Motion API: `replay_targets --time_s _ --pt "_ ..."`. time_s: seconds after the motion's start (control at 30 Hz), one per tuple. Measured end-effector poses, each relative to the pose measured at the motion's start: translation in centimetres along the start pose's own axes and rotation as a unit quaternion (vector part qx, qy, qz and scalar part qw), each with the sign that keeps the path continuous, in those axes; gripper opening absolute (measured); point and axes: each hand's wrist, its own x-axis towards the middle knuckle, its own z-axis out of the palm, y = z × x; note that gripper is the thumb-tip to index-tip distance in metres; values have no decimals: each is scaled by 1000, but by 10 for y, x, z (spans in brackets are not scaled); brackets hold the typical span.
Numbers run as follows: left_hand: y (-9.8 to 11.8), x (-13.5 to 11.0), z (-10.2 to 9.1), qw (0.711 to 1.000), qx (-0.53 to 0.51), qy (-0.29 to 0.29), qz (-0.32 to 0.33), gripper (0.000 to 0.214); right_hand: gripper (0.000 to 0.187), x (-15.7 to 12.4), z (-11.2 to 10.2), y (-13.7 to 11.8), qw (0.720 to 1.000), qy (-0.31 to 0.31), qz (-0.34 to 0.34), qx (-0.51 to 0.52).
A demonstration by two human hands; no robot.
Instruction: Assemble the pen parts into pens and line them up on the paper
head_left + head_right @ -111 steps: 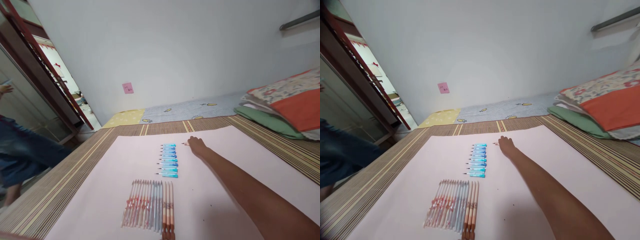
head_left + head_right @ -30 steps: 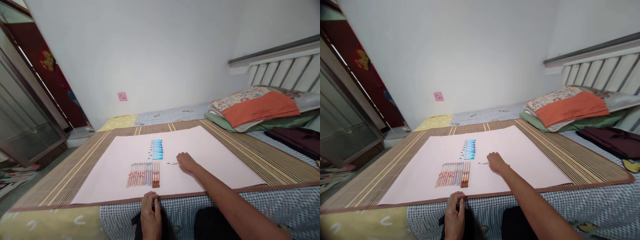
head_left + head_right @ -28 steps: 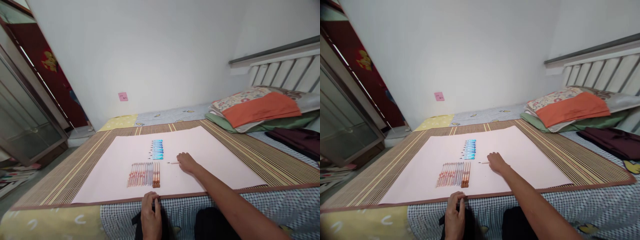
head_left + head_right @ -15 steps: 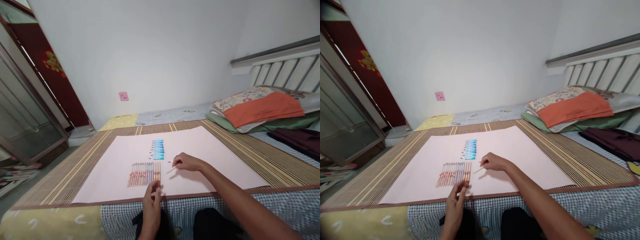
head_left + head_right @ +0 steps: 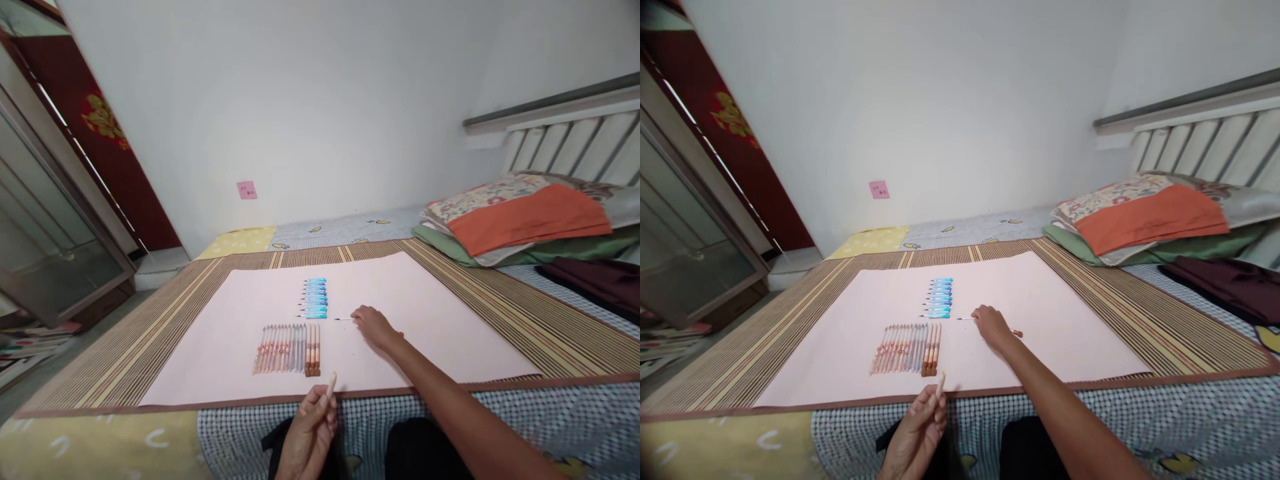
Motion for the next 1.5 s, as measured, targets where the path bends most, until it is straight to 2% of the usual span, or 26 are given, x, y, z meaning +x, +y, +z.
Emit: replay_targets --time_s 0.07,0.17,0.33,0.4,0.53,0.63,0.8,0.87,0.9,0.97,1.03,1.17,1.23,1.5 --pt "0 1 1 1000 -6 -11 -4 32 20 15 4 8 999 13 20 -37" --pt "1 4 0 1000 -18 -17 -4 31 32 31 16 13 996 21 33 -77" --pt "2 6 0 999 -30 -18 -2 33 37 42 29 17 995 36 48 -82" --pt "2 6 1 999 -33 -22 -1 30 32 40 28 19 996 49 58 -55" --pt "1 8 3 999 -39 -29 1 23 6 26 18 19 992 88 69 61" --pt "0 11 3 998 -40 -45 5 20 10 5 12 12 974 120 68 180" --pt "-2 12 2 998 -42 -55 0 22 30 -53 2 -10 920 162 57 352" --pt "-2 11 2 998 -37 -60 -1 22 35 -77 -2 -21 827 168 56 533" --pt "-3 11 2 997 -34 -62 0 22 36 -88 -3 -26 796 169 53 580" --pt "-2 11 3 998 -28 -63 4 21 36 -104 -5 -35 762 171 49 623" --pt "-2 10 4 998 -22 -64 5 22 35 -113 -6 -39 771 175 50 610" --pt "-1 10 5 997 -8 -74 2 23 37 -120 -4 -41 837 184 37 515" --pt "-1 9 5 997 -4 -72 2 23 38 -121 -4 -42 860 189 28 473" --pt "-3 8 8 998 11 -59 9 25 36 -128 -11 -58 907 186 21 378"
